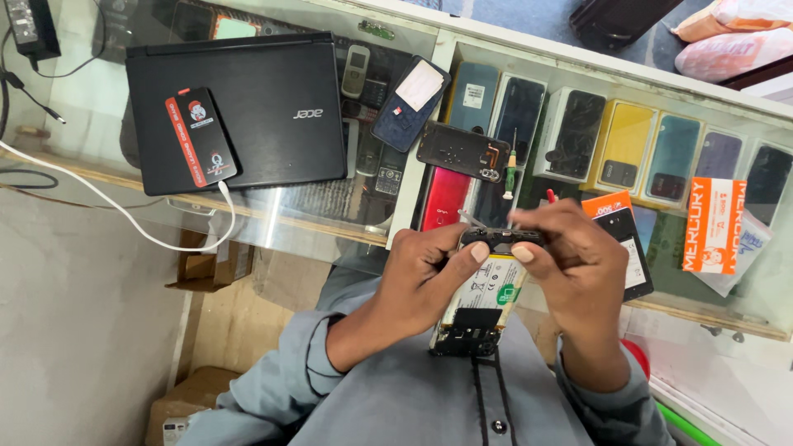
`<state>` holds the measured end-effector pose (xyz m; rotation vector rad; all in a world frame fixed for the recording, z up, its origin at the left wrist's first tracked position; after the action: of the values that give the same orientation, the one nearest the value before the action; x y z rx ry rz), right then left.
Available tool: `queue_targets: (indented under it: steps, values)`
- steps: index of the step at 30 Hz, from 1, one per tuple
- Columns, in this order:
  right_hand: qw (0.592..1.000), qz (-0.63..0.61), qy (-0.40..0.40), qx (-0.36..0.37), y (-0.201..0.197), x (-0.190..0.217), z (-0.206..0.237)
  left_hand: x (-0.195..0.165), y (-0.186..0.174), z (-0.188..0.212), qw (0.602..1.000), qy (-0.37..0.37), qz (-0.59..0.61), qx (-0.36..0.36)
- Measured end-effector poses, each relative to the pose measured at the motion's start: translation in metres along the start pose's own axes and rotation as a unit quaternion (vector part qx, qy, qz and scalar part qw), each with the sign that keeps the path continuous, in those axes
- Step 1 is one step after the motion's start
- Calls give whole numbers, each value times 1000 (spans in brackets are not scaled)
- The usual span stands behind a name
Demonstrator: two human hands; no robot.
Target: The person works on a disassembled mobile phone, using a screwdriver to tighten screws on the internal frame. They briefly connect a charging cable to a separate phone on the counter, then return to the disassembled unit to continue screwing in components.
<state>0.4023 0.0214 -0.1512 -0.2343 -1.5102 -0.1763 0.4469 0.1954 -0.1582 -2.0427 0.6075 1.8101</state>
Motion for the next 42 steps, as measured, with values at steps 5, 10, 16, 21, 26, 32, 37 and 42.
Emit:
queue_targets:
  steps: [5,10,16,21,26,32,37,42]
  values:
    - [999,-26,23,39,-10,-13,8,-2,5,3,999,3,48,16]
    - [990,-118,27,70,-15,-17,12,-7,6,5,999,38,1,0]
    - [999,-23,-16,41,-17,-8,17,-10,8,6,1000,24,17,-1]
    - [993,-105,23,43,-18,-15,13,-11,9,2,999,32,-2,0]
    - [985,-141,57,84,-19,-25,10,4,10,1,999,-25,-11,-22]
    - [987,-110,51,101,-16,-27,8,13,10,3,998,-39,32,-36]
    - [983,-144,46,100,-13,-14,8,2,10,2,999,-15,27,-33]
    - [995,-76,-3,61,-20,9,19,-25,7,0,998,56,-7,24]
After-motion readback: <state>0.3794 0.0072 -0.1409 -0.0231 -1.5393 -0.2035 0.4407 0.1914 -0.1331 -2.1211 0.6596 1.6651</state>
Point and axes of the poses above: each hand's wrist, its own z-axis away from the middle knuckle, its own y-axis out of the palm, x = y × z, the point moved 7 cm from there along -z, towards the middle knuckle, and after that the axes turned 5 degrees about y, right-handed, at the moved point
